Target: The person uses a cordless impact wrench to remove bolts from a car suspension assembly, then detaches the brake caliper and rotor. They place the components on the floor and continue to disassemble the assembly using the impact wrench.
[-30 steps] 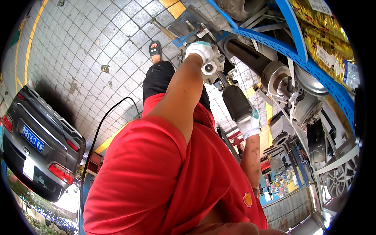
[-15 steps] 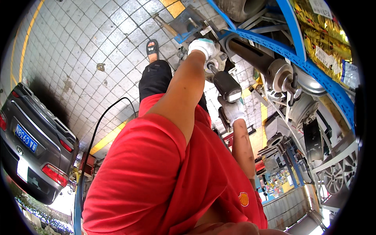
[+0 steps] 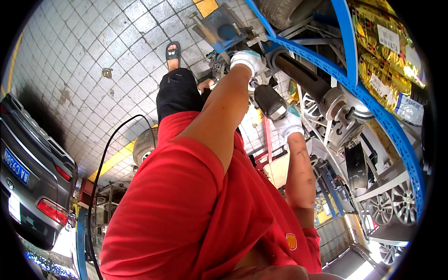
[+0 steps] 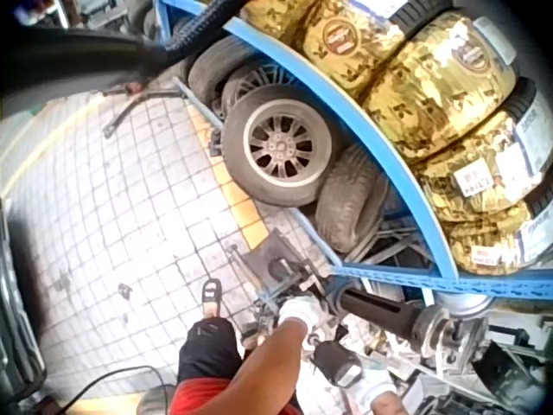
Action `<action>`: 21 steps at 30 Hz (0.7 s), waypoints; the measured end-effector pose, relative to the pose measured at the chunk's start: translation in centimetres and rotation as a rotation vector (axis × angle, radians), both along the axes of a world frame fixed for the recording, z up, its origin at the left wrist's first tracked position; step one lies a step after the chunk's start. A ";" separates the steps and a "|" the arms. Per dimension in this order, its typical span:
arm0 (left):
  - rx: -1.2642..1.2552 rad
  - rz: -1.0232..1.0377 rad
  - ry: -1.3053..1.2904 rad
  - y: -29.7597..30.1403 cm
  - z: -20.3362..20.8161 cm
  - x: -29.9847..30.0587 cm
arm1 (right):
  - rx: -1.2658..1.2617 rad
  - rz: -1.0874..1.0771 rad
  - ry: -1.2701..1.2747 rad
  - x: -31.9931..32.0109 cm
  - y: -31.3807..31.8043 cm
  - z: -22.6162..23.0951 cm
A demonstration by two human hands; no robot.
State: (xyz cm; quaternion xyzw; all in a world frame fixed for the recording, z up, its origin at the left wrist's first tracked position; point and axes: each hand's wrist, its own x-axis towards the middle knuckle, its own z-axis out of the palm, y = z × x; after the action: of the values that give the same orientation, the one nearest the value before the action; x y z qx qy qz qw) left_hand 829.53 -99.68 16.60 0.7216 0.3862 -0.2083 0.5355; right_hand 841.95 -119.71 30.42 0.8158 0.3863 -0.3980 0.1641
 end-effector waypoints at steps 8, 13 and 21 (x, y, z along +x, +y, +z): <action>0.028 0.003 -0.013 -0.4 -0.2 -0.2 | 0.055 -0.094 0.026 1.5 -3.5 -2.8; 0.042 0.018 0.005 -0.2 -0.7 0.1 | -0.145 -0.032 -0.099 -2.3 2.1 1.7; 0.055 0.033 -0.011 -0.9 -1.2 0.3 | -0.143 -0.082 -0.093 -3.1 3.3 3.2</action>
State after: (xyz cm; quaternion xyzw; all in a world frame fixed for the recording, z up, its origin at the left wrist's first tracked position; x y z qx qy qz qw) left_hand 829.88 -100.55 15.39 0.7306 0.4007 -0.1846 0.5210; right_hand 838.88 -116.39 33.58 0.8346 0.3152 -0.3928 0.2234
